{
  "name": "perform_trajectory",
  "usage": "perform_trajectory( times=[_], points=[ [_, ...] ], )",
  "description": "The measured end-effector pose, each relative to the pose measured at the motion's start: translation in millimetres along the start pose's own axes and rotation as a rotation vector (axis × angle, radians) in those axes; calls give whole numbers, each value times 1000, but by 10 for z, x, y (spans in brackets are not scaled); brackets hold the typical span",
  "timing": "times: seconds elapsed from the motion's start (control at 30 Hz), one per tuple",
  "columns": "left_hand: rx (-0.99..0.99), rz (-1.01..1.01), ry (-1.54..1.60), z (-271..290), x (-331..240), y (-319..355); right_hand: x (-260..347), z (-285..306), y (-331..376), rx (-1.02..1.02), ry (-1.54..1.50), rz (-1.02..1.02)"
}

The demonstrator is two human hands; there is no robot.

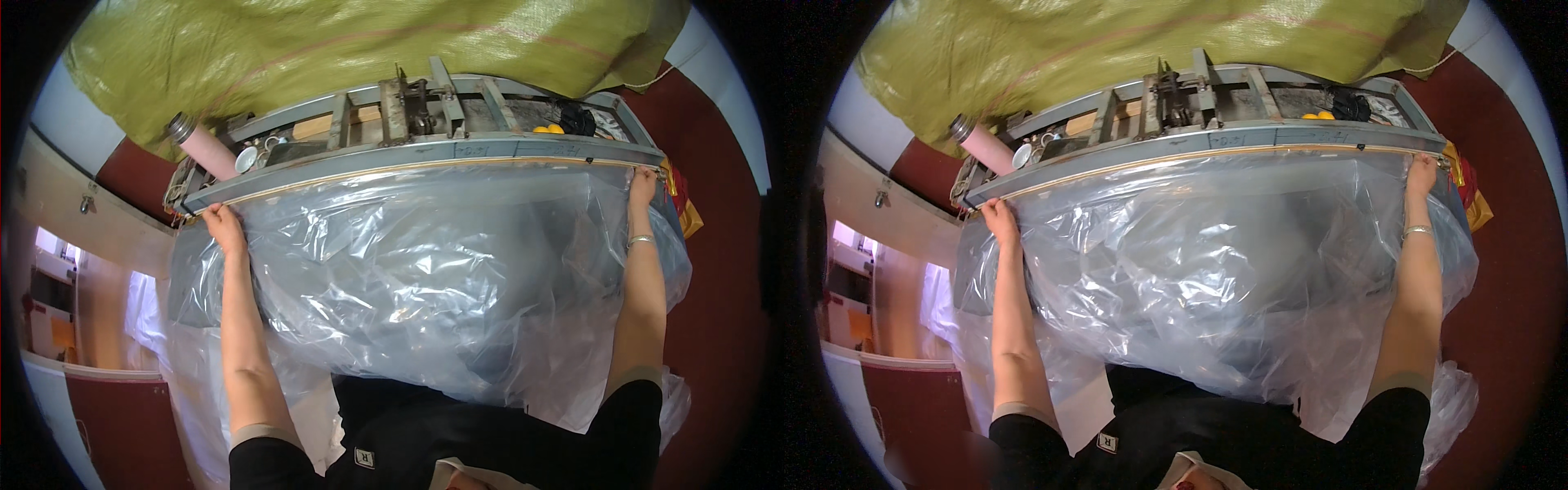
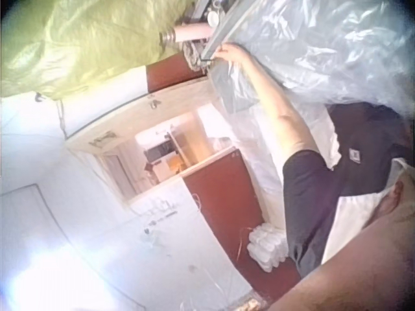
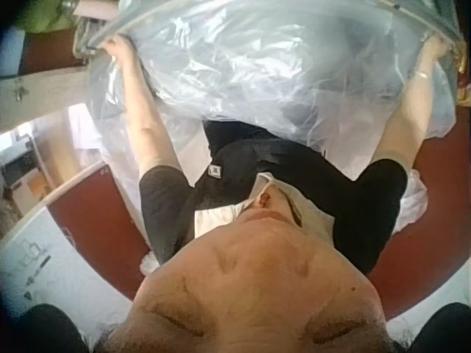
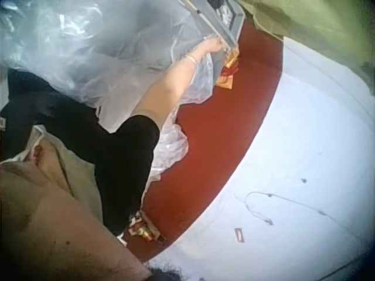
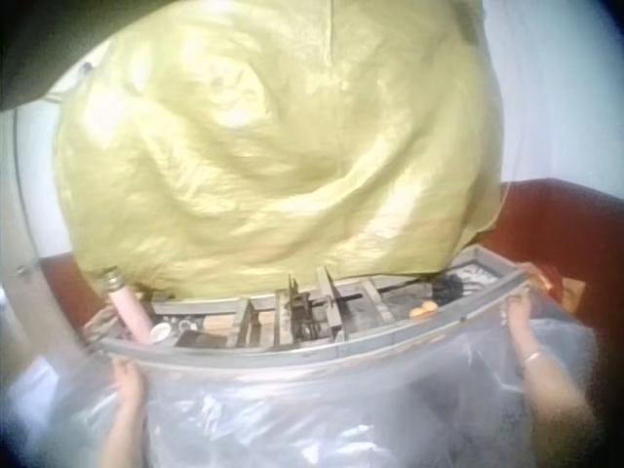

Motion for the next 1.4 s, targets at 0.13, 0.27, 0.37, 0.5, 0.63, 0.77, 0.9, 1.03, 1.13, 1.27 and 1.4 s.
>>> perform_trajectory(
  times=[0.13, 0.27, 0.37, 0.5, 0.63, 0.77, 0.9, 1.03, 1.13, 1.27, 1.4],
  points=[
    [244, 2, 137, 155, -240, 67, 1564, -477, 682, -113, 236, 673],
    [282, -15, 403, 648, -858, 366, 2848, -1805, 2239, 643, -12, 579],
    [242, -39, 468, 1070, -1065, 516, 3422, -2300, 3690, 1000, 0, 935],
    [192, -40, 416, 1504, -938, 512, 3077, -2670, 4437, 1359, 21, 622],
    [270, -94, -229, 2016, -293, 456, 2636, -2354, 4366, 1378, -32, 429],
    [401, -368, -664, 2139, 72, 1111, 1887, -1466, 3284, 1119, 134, 403],
    [843, -206, -384, 1651, -138, 2642, 1117, -440, 2276, 886, 316, 334],
    [1015, -315, -127, 1120, -1353, 3433, 781, 139, 1760, 786, 414, 311],
    [1331, 63, 215, 618, -1493, 4038, 765, 237, 1684, 753, 392, 325],
    [1343, -14, 326, 361, -1480, 4284, 735, 369, 1558, 700, 400, 378],
    [670, 529, 701, 760, -1060, 3316, 650, 514, 1439, 651, 382, 354]
  ],
)
Point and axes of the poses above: each hand's wrist, its own y-axis away from the middle knuckle, its own z-axis out of the back of the hand, x = y × z, the point moved 10 cm from there along -y, towards the middle knuckle, and after that the axes turned 3 degrees about -y, right-handed, at the moved point
